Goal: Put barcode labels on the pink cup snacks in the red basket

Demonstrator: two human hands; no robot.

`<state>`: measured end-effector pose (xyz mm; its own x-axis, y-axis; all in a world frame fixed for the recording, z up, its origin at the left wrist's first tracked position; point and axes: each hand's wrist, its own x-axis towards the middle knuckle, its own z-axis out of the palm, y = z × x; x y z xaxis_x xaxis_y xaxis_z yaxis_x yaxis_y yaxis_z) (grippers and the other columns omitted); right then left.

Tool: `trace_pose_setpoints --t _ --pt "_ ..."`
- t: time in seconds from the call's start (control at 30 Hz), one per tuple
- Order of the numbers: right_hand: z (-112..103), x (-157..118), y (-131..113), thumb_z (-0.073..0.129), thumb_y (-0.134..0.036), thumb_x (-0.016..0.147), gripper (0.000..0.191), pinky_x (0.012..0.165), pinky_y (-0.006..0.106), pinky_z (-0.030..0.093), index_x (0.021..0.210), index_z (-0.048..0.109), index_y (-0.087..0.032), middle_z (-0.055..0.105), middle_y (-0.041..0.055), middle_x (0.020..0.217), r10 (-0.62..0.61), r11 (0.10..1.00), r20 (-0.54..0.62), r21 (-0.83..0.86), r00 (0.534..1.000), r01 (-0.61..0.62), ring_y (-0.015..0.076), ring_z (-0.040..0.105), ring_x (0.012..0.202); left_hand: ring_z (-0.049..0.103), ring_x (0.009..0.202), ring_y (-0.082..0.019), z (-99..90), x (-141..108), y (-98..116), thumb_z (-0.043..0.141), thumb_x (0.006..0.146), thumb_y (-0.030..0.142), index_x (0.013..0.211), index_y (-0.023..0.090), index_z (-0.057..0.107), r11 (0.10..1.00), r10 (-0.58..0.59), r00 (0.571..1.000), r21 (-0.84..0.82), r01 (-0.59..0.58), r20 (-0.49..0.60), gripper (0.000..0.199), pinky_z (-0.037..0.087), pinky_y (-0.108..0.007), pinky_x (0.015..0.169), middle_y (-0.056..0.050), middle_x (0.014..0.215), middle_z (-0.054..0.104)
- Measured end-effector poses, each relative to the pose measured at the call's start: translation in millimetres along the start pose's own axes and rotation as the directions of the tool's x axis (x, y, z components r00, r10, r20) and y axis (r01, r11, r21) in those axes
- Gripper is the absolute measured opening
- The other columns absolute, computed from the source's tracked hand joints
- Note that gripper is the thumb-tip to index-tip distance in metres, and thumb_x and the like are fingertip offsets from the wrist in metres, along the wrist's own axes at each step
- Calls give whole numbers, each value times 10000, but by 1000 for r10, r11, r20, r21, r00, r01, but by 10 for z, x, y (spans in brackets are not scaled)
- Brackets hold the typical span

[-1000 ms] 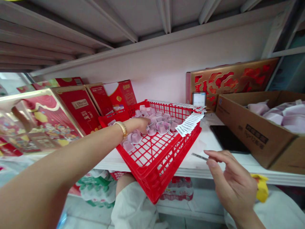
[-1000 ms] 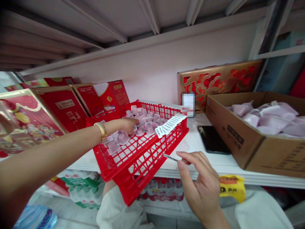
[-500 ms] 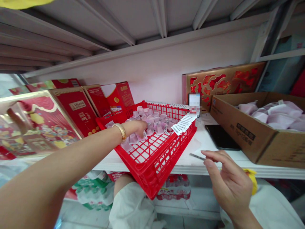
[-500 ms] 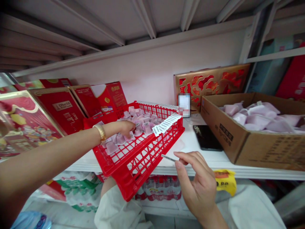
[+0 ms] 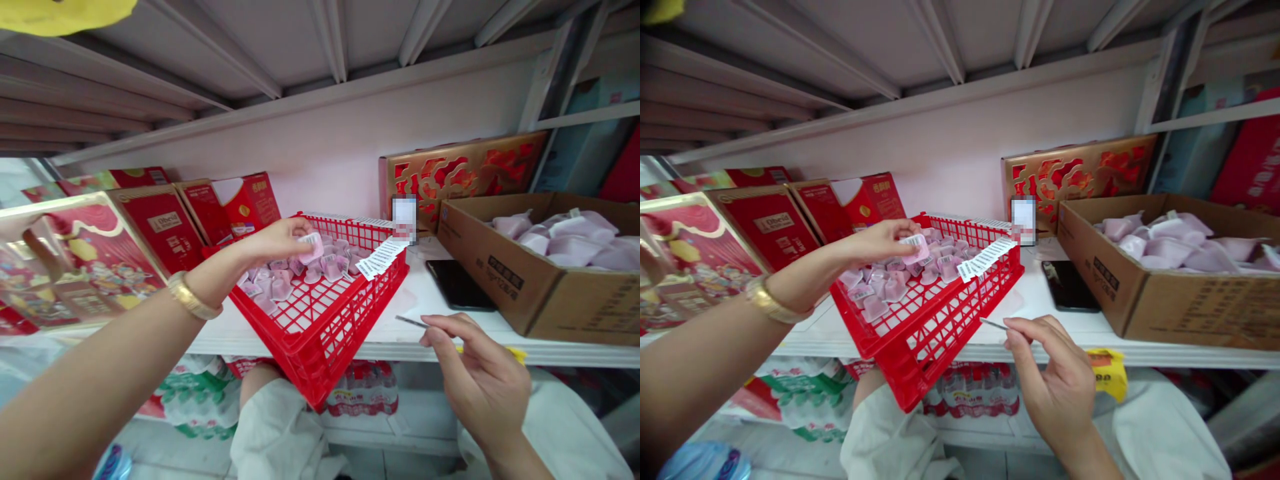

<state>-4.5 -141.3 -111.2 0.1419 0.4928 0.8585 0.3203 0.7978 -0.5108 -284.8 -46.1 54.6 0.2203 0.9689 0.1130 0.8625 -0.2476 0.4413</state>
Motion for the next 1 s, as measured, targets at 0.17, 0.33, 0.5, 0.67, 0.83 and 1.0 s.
trace_pose_setpoints --t 0.17,0.33,0.5,0.67,0.83,1.0 --pt "-2 22 -83 677 -114 836 163 604 282 521 940 732 -226 730 15 772 2 1000 -65 25 998 -1 153 660 659 631 741 -148 167 -717 565 711 776 387 1050 128 659 793 27 997 -605 -64 -71 380 505 -262 651 -91 954 704" --pt "-51 12 -227 703 -200 842 91 641 340 563 919 749 -214 737 43 792 90 995 -234 51 968 -80 184 680 669 635 792 -143 590 -1294 1008 785 754 321 1070 187 665 524 19 996 -847 -88 -91 363 524 -249 692 -58 1008 692" --pt "-144 17 -408 712 -239 841 123 666 374 556 950 752 -198 735 72 855 41 999 -348 37 937 -30 225 696 770 646 808 -150 1085 -1475 1185 730 818 331 1211 218 688 143 0 998 -987 68 69 411 547 -266 726 -66 1019 696" --pt "-245 32 -490 727 -139 802 194 683 359 540 968 759 -233 727 47 874 -6 1000 -289 -15 957 1 209 680 790 663 999 -220 1361 -1412 1224 694 783 198 1196 158 696 -91 -103 992 -994 66 75 415 536 -343 920 -97 1055 716" --pt "-248 14 -417 724 -98 789 275 690 341 544 1004 761 -266 729 31 890 -28 999 -169 -28 985 24 189 667 784 645 1116 -267 1471 -1333 1233 618 744 135 1272 164 648 -183 -145 989 -983 9 37 530 502 -414 1005 -101 1111 721" --pt "-193 0 -362 699 -83 808 294 706 350 541 1043 744 -254 735 45 919 -33 999 -50 8 998 33 197 666 816 657 1103 -274 1545 -1304 1228 597 741 145 1297 159 627 -199 -159 987 -980 0 33 556 491 -424 1018 -100 1095 730"
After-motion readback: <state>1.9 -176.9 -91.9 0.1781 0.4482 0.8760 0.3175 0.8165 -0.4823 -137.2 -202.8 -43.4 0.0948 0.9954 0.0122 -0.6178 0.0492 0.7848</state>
